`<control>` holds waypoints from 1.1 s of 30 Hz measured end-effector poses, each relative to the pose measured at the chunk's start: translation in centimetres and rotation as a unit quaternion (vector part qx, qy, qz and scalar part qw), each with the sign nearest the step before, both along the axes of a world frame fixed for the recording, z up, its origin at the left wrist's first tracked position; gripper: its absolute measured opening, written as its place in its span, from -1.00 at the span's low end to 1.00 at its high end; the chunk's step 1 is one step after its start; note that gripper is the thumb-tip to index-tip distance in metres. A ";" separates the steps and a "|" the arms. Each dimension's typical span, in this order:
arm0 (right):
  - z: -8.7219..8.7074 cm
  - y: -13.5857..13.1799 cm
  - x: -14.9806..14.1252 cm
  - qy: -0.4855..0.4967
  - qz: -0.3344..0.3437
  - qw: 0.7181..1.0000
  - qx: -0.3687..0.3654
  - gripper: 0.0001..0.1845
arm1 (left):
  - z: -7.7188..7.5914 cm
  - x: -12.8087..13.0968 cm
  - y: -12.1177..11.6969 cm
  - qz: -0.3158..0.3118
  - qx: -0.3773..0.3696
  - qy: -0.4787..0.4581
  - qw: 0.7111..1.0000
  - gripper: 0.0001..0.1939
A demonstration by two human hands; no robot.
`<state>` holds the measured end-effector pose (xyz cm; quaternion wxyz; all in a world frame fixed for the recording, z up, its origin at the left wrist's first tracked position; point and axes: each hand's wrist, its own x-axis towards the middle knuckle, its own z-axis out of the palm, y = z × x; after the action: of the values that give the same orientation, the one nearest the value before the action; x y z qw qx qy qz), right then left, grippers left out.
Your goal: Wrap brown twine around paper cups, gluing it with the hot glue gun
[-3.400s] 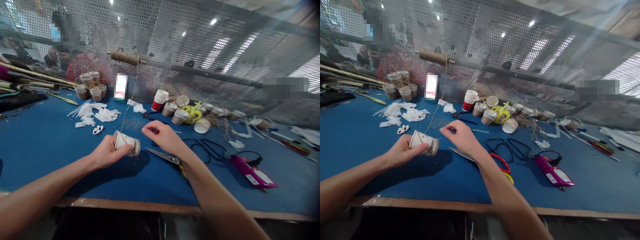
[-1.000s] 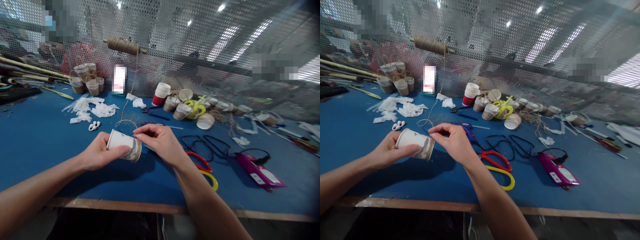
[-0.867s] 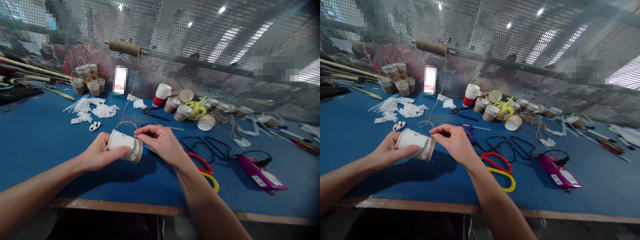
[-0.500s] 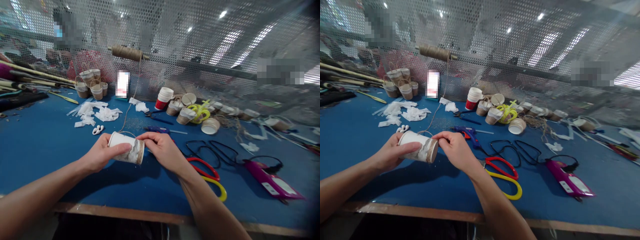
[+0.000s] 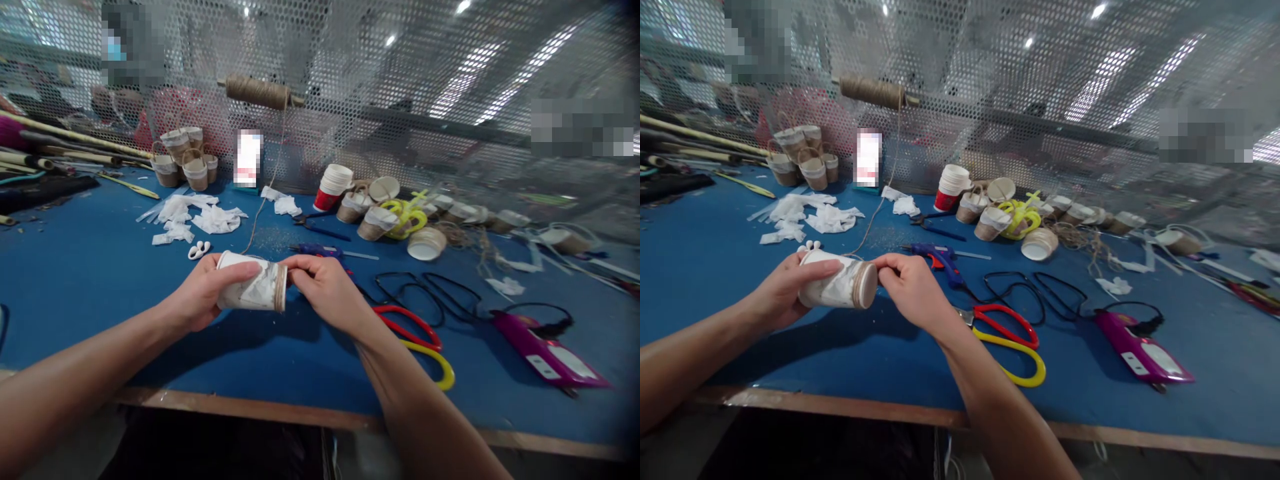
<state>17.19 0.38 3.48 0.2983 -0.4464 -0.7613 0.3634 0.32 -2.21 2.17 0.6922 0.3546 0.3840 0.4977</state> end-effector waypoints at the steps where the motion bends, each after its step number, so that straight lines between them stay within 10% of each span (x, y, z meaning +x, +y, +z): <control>1: 0.0 0.0 0.0 0.006 0.003 1.000 -0.001 -0.69 | 0.0 0.0 0.0 0.002 -0.003 -0.001 1.000 -0.87; 19: -0.1 0.4 0.4 0.060 -0.008 0.996 -0.065 -0.63 | -0.9 -0.4 0.3 0.025 0.114 0.067 0.991 -0.78; 33: 2.3 -1.3 0.5 0.011 0.007 1.000 0.007 -0.83 | -0.5 -0.7 -0.2 0.015 0.353 0.342 0.871 -0.77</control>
<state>17.65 -0.96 5.73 0.3071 -0.4345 -0.7639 0.3652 -0.36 -2.37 1.66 0.3385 0.7173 0.4013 0.4581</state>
